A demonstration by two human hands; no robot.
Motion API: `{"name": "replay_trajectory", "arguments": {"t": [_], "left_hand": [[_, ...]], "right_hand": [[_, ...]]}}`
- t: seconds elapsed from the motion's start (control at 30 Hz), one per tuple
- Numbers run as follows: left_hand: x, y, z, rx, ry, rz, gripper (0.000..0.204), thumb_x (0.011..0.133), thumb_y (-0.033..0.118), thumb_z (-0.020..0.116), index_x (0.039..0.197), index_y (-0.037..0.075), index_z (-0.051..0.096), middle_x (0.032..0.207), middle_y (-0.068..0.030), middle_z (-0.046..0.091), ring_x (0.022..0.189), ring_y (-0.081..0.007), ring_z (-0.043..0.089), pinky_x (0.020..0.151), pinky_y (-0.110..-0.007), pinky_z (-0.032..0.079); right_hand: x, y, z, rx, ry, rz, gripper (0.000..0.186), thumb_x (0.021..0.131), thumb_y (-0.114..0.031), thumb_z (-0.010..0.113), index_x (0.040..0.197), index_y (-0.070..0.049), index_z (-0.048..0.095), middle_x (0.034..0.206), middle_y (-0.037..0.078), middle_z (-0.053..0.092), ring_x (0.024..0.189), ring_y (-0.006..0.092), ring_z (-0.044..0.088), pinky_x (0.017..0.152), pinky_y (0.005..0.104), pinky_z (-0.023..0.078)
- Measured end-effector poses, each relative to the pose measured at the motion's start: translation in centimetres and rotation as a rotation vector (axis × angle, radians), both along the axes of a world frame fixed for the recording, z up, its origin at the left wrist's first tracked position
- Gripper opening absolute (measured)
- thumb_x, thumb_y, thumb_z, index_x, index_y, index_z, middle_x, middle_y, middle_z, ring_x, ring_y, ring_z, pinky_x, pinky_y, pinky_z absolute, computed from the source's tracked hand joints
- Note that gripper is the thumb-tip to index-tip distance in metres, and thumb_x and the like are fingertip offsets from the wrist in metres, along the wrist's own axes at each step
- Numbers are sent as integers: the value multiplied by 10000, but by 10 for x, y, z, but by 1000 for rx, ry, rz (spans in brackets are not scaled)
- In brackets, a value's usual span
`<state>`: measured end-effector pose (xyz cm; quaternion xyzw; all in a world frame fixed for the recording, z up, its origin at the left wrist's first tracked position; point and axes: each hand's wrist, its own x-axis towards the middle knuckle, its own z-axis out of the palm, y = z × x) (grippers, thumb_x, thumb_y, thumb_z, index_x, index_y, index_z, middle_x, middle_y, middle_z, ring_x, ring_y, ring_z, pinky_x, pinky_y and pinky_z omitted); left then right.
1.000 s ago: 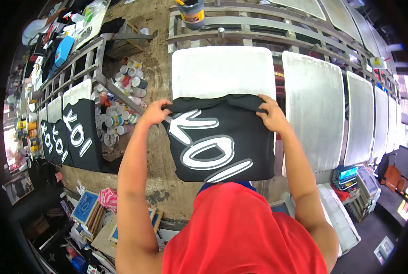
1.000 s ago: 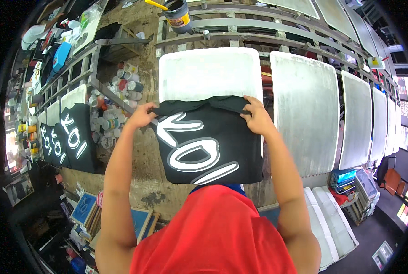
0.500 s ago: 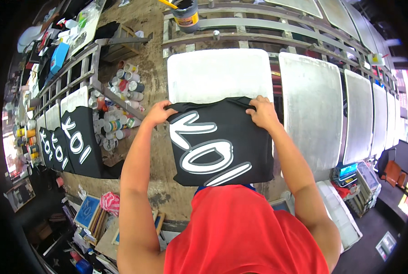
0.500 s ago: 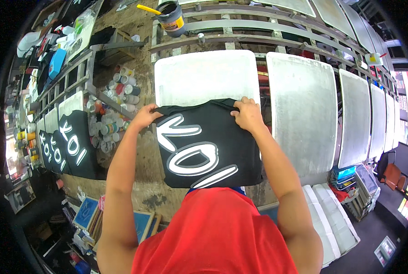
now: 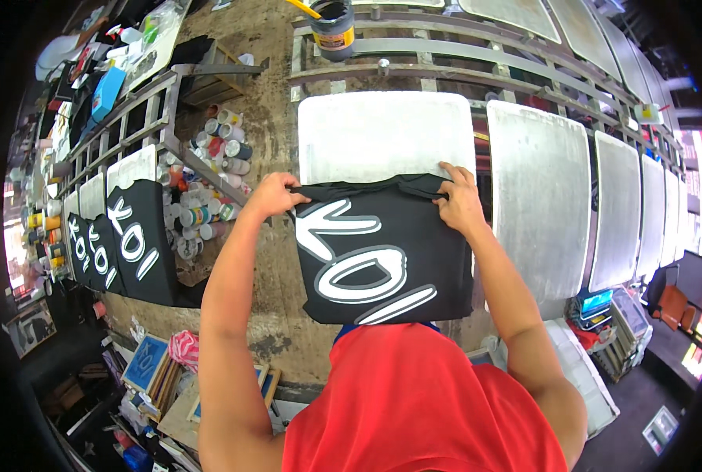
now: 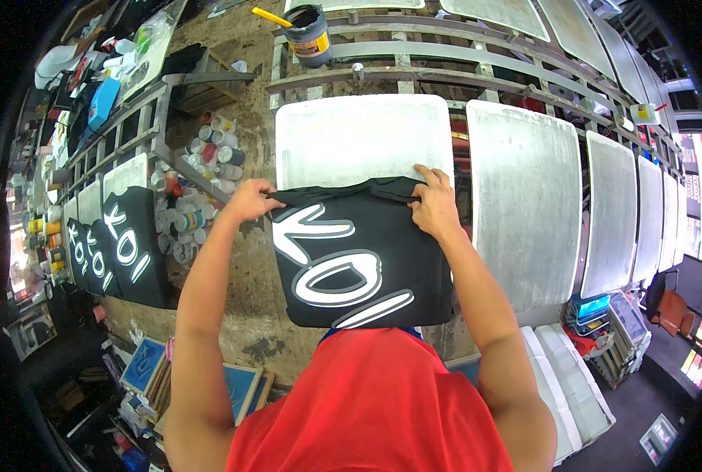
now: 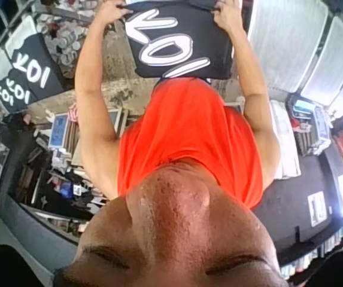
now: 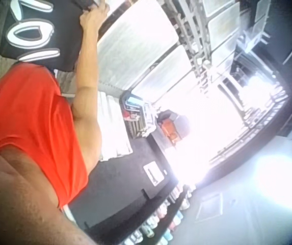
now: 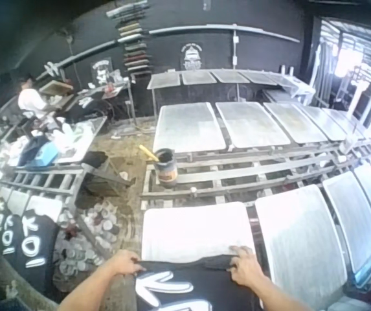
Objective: The person repeatedly places black fabric panels onto screen printing platens and smooths them flat by hand.
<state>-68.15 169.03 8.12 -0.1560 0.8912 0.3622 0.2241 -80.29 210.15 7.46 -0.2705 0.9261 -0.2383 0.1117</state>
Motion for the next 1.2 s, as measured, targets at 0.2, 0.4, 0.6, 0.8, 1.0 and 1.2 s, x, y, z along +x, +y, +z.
{"name": "replay_trajectory", "arguments": {"t": [0.2,0.4,0.6,0.8,1.0,1.2], "left_hand": [[19,22,43,177,70,176,263,662,96,856,851,-4,702,758,-93,691,682,-173,654,631,-298,503],[63,77,137,66,544,-32,213,627,16,804,813,7,702,865,-117,682,809,-257,686,701,-316,534],[105,114,181,92,638,-62,248,600,-30,824,816,16,713,876,-106,676,803,-252,681,709,-327,540],[159,91,191,-36,712,187,251,590,-70,775,818,3,700,857,-117,683,801,-232,670,714,-298,517],[245,87,203,-130,793,241,265,587,-71,767,832,-3,691,898,-138,699,836,-258,689,760,-311,538],[356,81,216,-254,976,226,312,539,-67,796,815,21,678,904,-107,701,840,-282,683,814,-381,584]], "right_hand": [[-1,2,0,44,12,27,107,727,-70,752,827,-42,725,1505,32,468,1362,387,389,1081,484,405],[5,3,-6,8,53,18,121,714,-51,749,816,-15,694,1462,23,517,1339,379,419,1070,479,416],[0,18,14,-196,-21,102,140,694,-33,704,828,-4,676,1106,124,668,1109,330,588,968,433,465],[46,64,132,-347,-149,119,145,673,34,650,812,30,610,954,149,639,891,335,644,778,365,527],[150,66,232,-314,0,104,198,632,104,643,801,19,586,977,132,657,891,302,644,765,361,524],[251,33,281,-370,185,96,208,600,141,642,758,20,583,973,138,666,885,296,638,758,351,515]]}}
